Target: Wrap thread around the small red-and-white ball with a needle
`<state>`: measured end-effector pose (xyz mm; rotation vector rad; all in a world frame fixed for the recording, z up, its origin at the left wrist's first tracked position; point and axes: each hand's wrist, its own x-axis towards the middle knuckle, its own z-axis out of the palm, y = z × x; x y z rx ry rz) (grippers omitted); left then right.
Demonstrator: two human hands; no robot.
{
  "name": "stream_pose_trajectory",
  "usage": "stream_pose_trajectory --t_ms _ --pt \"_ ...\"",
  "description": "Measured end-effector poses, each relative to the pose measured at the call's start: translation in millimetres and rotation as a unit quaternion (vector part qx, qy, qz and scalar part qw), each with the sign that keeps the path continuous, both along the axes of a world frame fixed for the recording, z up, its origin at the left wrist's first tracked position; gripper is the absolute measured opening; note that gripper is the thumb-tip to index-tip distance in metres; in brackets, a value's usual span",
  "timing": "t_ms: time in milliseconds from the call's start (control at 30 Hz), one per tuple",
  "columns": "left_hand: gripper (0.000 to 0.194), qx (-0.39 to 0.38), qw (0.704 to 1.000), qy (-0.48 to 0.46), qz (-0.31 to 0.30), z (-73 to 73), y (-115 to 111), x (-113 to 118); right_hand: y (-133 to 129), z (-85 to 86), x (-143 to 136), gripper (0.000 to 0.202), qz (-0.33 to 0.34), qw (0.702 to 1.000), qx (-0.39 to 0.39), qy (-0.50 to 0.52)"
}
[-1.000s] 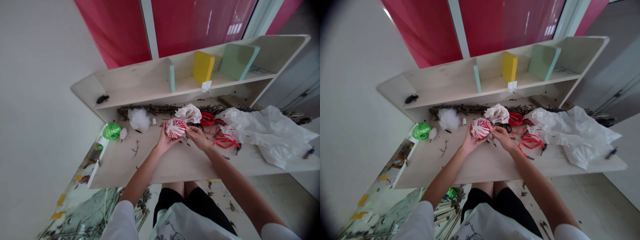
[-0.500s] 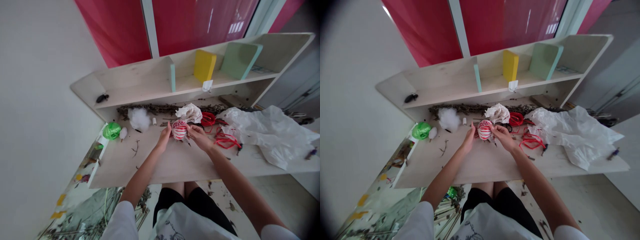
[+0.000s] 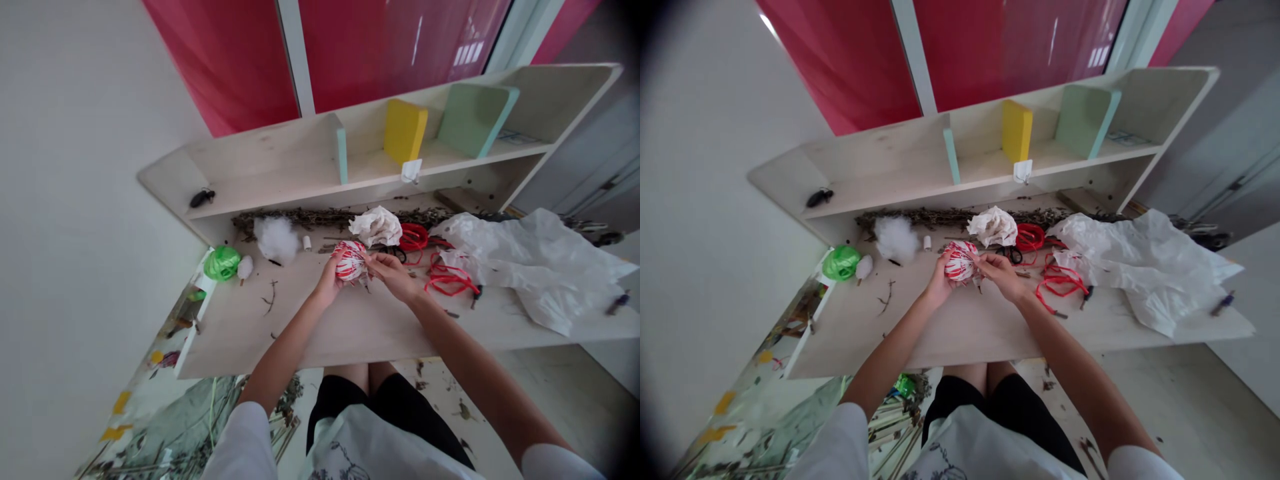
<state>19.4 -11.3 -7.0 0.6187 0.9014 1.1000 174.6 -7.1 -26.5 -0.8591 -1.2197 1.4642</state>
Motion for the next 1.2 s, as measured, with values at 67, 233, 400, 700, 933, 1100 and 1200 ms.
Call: stream_pose_trajectory --t_ms 67,233,400,700,933,1100,1200 --pt "0.038 -0.012 1.0 -0.019 0.005 1.4 0.1 -0.9 0.3 -0.2 0.3 0.044 -0.008 1.0 -0.004 0.004" --pt "0.043 -0.026 0.998 -0.058 0.0 0.9 0.9 -4.7 1.7 -3.0 2.2 0.042 -0.01 1.0 -0.017 0.022" --pt "0.043 -0.012 0.995 -0.098 0.002 -1.1 3.2 -7.3 3.1 -3.6 3.2 0.043 -0.019 0.999 -0.017 0.024" --pt "0.049 -0.03 0.994 -0.106 -0.016 -3.7 4.2 -6.9 2.4 0.2 3.1 0.044 -0.031 0.999 -0.028 0.026" --pt "0.051 -0.008 0.996 -0.087 0.019 -2.5 7.1 -9.9 3.2 -2.8 2.9 0.043 -0.037 0.999 -0.018 0.005" --pt "0.055 -0.018 0.994 -0.108 0.007 2.7 7.0 -11.5 2.7 -0.8 2.4 0.044 -0.037 0.999 -0.024 -0.001" --pt "0.06 -0.038 0.991 -0.127 0.003 6.1 5.9 -12.2 3.3 -1.5 2.6 0.043 -0.041 0.999 -0.028 0.002"
